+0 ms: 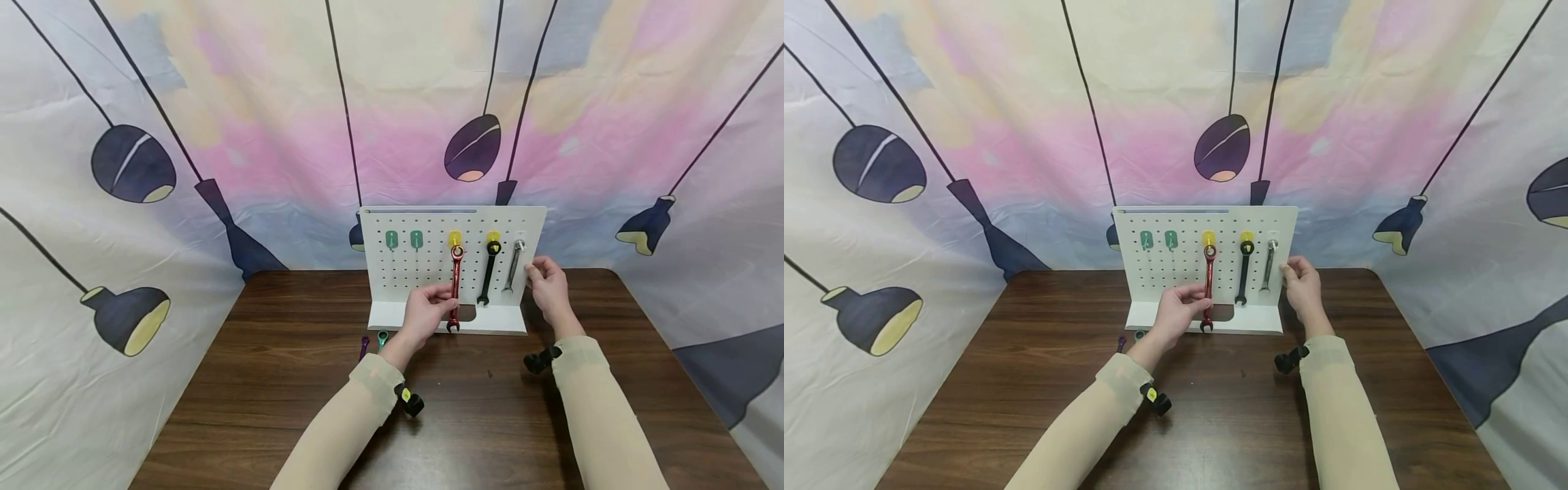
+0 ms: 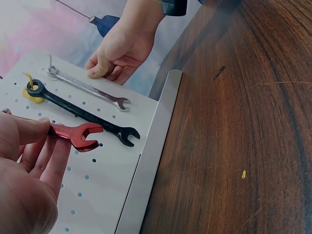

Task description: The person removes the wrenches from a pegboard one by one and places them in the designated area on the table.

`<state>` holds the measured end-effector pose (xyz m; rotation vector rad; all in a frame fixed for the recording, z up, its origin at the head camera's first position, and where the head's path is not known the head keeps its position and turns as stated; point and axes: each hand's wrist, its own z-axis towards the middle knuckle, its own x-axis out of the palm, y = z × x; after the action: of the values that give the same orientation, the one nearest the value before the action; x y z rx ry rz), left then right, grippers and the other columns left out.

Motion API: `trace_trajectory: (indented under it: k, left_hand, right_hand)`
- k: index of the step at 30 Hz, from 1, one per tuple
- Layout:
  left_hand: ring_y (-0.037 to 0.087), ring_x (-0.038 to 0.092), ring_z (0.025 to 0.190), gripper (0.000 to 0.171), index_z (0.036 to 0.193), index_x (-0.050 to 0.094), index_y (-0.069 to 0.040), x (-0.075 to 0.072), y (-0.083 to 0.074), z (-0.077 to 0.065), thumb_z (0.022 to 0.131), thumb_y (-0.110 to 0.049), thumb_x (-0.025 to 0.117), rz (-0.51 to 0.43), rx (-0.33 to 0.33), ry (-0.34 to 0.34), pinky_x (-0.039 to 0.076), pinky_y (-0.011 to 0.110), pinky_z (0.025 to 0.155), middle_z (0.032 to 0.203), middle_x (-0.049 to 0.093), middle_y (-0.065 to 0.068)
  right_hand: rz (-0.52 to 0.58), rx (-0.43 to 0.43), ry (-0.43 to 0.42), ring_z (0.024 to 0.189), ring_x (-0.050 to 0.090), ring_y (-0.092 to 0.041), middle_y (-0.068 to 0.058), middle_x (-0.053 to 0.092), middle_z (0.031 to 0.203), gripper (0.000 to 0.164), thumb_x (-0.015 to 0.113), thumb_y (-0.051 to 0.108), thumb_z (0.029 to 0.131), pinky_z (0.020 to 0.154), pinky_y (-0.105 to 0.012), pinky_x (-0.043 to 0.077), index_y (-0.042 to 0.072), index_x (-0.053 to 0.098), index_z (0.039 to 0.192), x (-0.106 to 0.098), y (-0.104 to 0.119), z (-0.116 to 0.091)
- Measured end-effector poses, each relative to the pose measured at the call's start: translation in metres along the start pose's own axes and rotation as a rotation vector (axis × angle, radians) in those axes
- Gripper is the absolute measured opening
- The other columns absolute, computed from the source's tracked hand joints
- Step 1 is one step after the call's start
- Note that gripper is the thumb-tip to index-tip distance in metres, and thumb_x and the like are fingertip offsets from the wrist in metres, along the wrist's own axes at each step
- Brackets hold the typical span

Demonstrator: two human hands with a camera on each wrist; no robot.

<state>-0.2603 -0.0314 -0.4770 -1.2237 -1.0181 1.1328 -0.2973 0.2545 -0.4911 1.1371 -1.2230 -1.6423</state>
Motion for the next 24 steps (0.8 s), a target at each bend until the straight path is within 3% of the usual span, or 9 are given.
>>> trace_trajectory:
  k: [6,11,15,19,24]
  left_hand:
    - [0.015,0.074,0.086,0.027,0.12,0.079,-0.001,0.0003,-0.0006,-0.0019,0.093,0.005,0.078,-0.023,0.009,0.012,0.064,0.034,0.082,0.102,0.078,0.013]
    - [0.013,0.074,0.085,0.029,0.122,0.078,0.002,0.0006,-0.0013,-0.0037,0.093,0.006,0.077,-0.023,0.022,0.018,0.063,0.049,0.089,0.104,0.079,0.016]
    - [0.013,0.073,0.084,0.028,0.122,0.077,0.004,0.0012,-0.0016,-0.0043,0.094,0.006,0.077,-0.021,0.026,0.015,0.06,0.059,0.093,0.106,0.078,0.017]
    - [0.013,0.074,0.084,0.028,0.121,0.077,0.003,0.0015,-0.002,-0.0043,0.093,0.005,0.078,-0.02,0.022,0.008,0.062,0.053,0.091,0.104,0.079,0.014]
    - [0.014,0.074,0.085,0.028,0.12,0.078,0.001,0.001,-0.003,-0.0037,0.093,0.004,0.079,-0.024,0.016,0.004,0.064,0.045,0.088,0.1,0.079,0.008]
  right_hand:
    - [0.014,0.001,-0.015,0.097,0.057,-0.009,0.0,0.053,0.099,0.024,0.057,0.026,0.113,0.11,-0.048,0.053,0.003,0.059,0.118,0.0009,-0.0003,-0.0002]
    - [0.017,0.008,-0.017,0.097,0.057,-0.01,0.001,0.053,0.098,0.026,0.058,0.026,0.112,0.108,-0.043,0.054,0.002,0.059,0.121,0.0016,0.0,0.0001]
    - [0.019,0.008,0.0,0.097,0.056,-0.009,-0.001,0.054,0.099,0.033,0.057,0.027,0.112,0.11,-0.046,0.052,-0.003,0.056,0.126,0.0013,0.0007,-0.0006]
    - [0.015,0.008,0.01,0.097,0.056,-0.01,-0.003,0.054,0.1,0.034,0.057,0.027,0.112,0.111,-0.049,0.052,-0.004,0.055,0.126,0.0008,0.0014,-0.0015]
    - [0.012,0.005,-0.002,0.096,0.057,-0.009,-0.002,0.053,0.099,0.03,0.057,0.028,0.112,0.106,-0.042,0.054,-0.001,0.057,0.123,0.0002,0.001,-0.0005]
